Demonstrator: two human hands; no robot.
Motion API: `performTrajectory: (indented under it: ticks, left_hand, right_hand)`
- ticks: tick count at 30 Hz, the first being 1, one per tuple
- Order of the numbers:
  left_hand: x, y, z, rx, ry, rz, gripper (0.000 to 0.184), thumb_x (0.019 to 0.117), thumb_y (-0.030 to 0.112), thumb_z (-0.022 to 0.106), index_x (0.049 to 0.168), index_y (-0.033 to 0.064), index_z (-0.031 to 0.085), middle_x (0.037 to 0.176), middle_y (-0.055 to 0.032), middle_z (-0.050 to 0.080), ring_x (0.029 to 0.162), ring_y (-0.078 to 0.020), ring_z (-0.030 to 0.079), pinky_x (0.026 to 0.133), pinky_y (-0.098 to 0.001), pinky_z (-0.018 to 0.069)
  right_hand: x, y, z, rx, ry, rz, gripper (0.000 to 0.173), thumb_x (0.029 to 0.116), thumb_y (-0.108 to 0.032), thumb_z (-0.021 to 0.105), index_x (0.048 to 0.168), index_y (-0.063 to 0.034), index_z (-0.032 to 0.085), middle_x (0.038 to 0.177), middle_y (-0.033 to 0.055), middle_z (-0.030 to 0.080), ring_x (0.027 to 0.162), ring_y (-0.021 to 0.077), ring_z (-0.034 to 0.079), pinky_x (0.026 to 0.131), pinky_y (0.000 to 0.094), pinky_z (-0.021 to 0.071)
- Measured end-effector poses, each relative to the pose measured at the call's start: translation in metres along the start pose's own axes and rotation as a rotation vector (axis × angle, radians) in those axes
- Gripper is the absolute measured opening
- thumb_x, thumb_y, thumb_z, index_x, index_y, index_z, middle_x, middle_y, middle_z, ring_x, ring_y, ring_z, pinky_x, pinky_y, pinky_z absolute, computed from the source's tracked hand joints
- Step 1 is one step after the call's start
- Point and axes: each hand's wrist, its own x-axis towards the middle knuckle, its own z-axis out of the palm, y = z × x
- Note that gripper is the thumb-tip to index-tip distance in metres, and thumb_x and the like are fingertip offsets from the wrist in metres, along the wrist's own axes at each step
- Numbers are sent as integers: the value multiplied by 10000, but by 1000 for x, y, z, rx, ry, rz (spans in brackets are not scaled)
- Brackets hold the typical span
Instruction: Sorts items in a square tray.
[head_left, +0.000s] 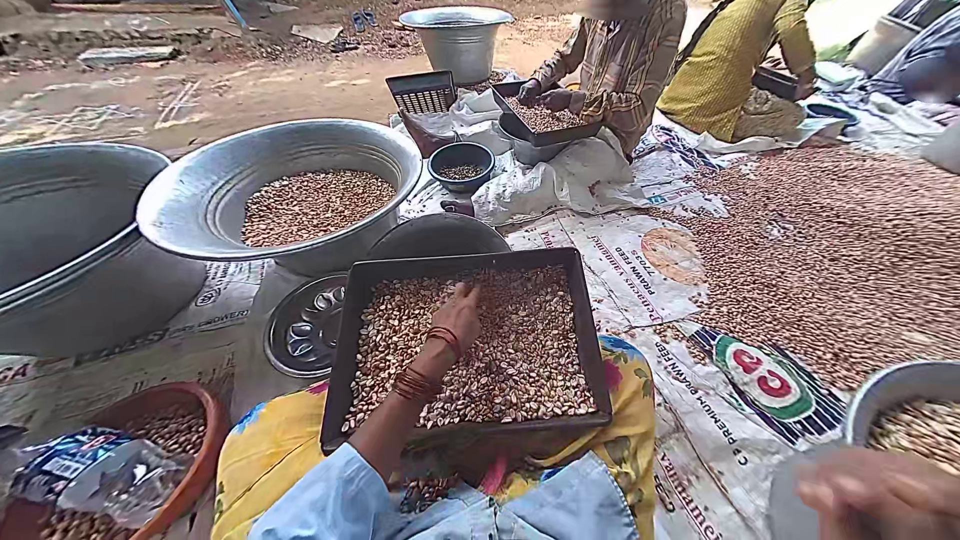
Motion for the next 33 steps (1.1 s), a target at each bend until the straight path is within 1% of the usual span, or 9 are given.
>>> performTrajectory:
  ticks: [4,6,9,13,17,22,26,30,33]
  left_hand:
    - [-26,-42,0,-108,236,32,442,1052,89,478,1492,72,527,1509,-269,468,1339,-459,516,1076,-586,443]
    - [-50,-40,7,-161,260,196,404,1040,4,428,1387,46,631,1385,-252,596,1258,-438,594,1045,-576,471]
    - [-84,-16,13,-198,-53,460,453,1012,-42,399,1352,85,670,1308,-181,675,1168,-369,668,1000,-560,508]
    - [-106,16,12,9,-384,316,458,1070,199,523,1522,128,499,1428,-165,588,1244,-365,616,1023,-560,485]
    - [-92,27,33,121,-432,109,802,1001,256,642,1651,131,189,1588,-222,355,1212,-448,603,962,-589,525]
    - [-70,29,46,-67,-335,67,1035,851,76,722,1667,184,95,1613,-274,257,1118,-464,636,912,-575,546]
    - [-43,-8,40,-613,-102,169,877,842,3,719,1602,26,281,1494,-286,478,1364,-388,513,1145,-524,396]
    - [-44,-27,6,-1080,159,144,353,930,-28,626,1277,-69,574,1097,-118,679,949,-86,664,865,-280,555]
    - [-55,-34,-24,-1147,250,187,330,956,-72,540,1273,-15,609,1038,-51,696,854,-28,662,781,-217,559]
  right_hand:
    - [-13,78,38,-467,-136,261,122,933,-109,673,1003,-76,767,949,-30,765,753,15,715,681,187,617]
    - [-19,101,54,-696,-334,405,122,935,-111,674,987,-81,781,918,36,770,765,127,736,706,317,623]
    - [-5,99,80,-906,-674,810,236,1032,-108,582,1203,-99,745,1047,143,762,966,328,731,887,543,550]
    - [3,95,109,-1090,-831,1038,476,1037,-227,606,1490,-99,539,1240,184,702,1158,366,671,985,538,515]
    - [-5,113,139,-1179,-925,1034,679,993,-294,671,1566,-47,403,1446,254,544,1233,416,613,1013,545,500]
    - [-3,145,187,-1022,-918,937,941,834,-18,723,1632,-74,227,1574,275,351,1207,424,616,962,523,542]
    - [18,168,200,-447,-654,849,679,950,30,562,1584,3,319,1568,246,427,1444,320,448,1185,461,361]
    - [50,160,211,-69,-522,597,339,1008,9,481,1314,-7,627,1298,130,660,1172,140,626,998,330,503]
    - [71,137,206,-9,-551,461,315,1044,-13,431,1220,-72,686,1245,54,688,1075,88,648,915,306,531]
